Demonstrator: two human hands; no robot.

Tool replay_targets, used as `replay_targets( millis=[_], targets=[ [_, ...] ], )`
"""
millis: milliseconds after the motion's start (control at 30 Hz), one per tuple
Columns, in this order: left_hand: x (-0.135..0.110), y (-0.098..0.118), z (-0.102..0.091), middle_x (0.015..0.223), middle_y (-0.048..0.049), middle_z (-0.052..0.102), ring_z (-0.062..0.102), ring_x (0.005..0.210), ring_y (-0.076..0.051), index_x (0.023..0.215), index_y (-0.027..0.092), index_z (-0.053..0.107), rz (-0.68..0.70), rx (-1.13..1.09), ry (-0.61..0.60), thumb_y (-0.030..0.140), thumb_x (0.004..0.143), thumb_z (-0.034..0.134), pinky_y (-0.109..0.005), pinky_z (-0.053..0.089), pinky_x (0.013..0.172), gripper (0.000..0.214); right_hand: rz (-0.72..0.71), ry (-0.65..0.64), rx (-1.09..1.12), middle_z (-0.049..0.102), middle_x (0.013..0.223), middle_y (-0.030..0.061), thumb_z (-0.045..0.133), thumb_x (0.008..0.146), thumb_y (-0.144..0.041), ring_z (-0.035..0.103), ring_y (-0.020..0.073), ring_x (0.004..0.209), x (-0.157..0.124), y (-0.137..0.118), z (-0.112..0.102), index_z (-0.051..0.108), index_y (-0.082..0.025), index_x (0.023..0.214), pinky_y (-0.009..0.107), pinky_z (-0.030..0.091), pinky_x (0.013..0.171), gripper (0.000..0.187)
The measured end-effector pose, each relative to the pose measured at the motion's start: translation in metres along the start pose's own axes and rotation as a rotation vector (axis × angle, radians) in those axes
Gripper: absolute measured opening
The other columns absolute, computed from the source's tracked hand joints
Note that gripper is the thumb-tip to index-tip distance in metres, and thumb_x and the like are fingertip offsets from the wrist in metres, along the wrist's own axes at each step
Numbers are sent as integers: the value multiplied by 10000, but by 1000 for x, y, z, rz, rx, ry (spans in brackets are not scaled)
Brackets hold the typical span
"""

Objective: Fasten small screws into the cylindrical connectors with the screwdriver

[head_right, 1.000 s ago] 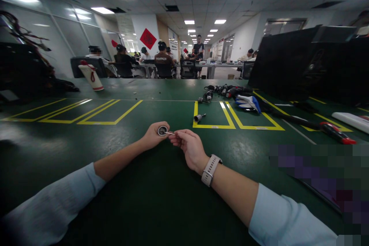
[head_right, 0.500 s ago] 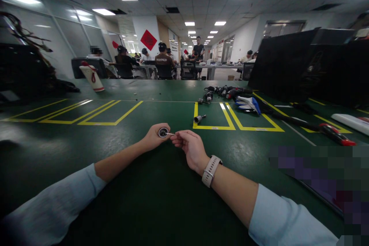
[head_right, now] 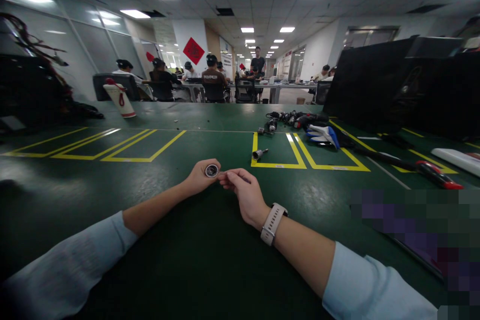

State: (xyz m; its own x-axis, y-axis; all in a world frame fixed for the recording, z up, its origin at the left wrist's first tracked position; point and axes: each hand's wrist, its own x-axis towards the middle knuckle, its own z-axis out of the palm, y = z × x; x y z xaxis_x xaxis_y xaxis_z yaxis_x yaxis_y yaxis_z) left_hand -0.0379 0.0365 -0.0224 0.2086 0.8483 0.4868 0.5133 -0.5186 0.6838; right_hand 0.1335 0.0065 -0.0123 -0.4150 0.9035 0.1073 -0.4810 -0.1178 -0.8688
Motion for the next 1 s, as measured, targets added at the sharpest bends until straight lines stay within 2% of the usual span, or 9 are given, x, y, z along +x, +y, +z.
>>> replay_targets(
  millis=[167,300,500,667,767,833,900,1000],
  targets=[
    [0,-1,0,586,45,466,410,518,-76,644,142,492,-13,-27,26,235,655,615,-194,339,483,154,86,-11,125,670,785,43,609,736,-238,593,138,738,3,-1,-3,640,-158,745,297,423,751,87],
    [1,-2,0,582,45,463,411,521,-77,633,143,487,-22,-7,39,248,666,609,-194,339,484,164,22,-8,75,667,761,40,597,743,-239,591,142,723,3,1,-3,636,-157,737,295,431,724,91],
    [0,-5,0,587,49,453,419,531,-78,651,147,492,2,78,23,270,695,597,-189,344,494,168,-209,6,-251,648,742,22,553,784,-271,579,150,717,1,0,-3,624,-171,731,304,445,710,133],
    [-1,-4,-1,594,43,473,447,545,-90,650,154,496,56,226,-32,263,727,560,-208,355,528,148,-296,-1,-587,624,739,20,515,807,-281,575,163,734,0,-7,-3,610,-174,732,307,441,698,161],
    [-1,-2,-1,598,40,499,477,565,-103,649,158,505,122,379,-102,232,731,541,-243,368,599,116,-361,-30,-829,609,706,11,501,808,-261,559,157,687,-1,-12,-1,613,-178,717,294,417,643,167],
    [-1,-1,-1,615,34,525,502,591,-113,664,161,512,158,440,-142,216,738,526,-265,374,646,93,-373,-41,-911,603,676,6,502,800,-254,550,153,656,0,-15,0,614,-178,693,289,404,615,173],
    [-2,0,-1,645,23,552,528,628,-124,682,163,518,180,467,-181,200,743,516,-275,379,674,72,-326,-31,-868,608,652,12,511,782,-243,550,152,638,2,-17,0,613,-169,656,288,406,605,178],
    [-3,1,-2,685,14,577,550,671,-134,707,167,523,192,480,-203,182,738,520,-281,384,701,35,-187,12,-602,624,614,26,521,743,-219,559,148,604,7,-17,-2,608,-152,611,285,424,594,172]
  ],
)
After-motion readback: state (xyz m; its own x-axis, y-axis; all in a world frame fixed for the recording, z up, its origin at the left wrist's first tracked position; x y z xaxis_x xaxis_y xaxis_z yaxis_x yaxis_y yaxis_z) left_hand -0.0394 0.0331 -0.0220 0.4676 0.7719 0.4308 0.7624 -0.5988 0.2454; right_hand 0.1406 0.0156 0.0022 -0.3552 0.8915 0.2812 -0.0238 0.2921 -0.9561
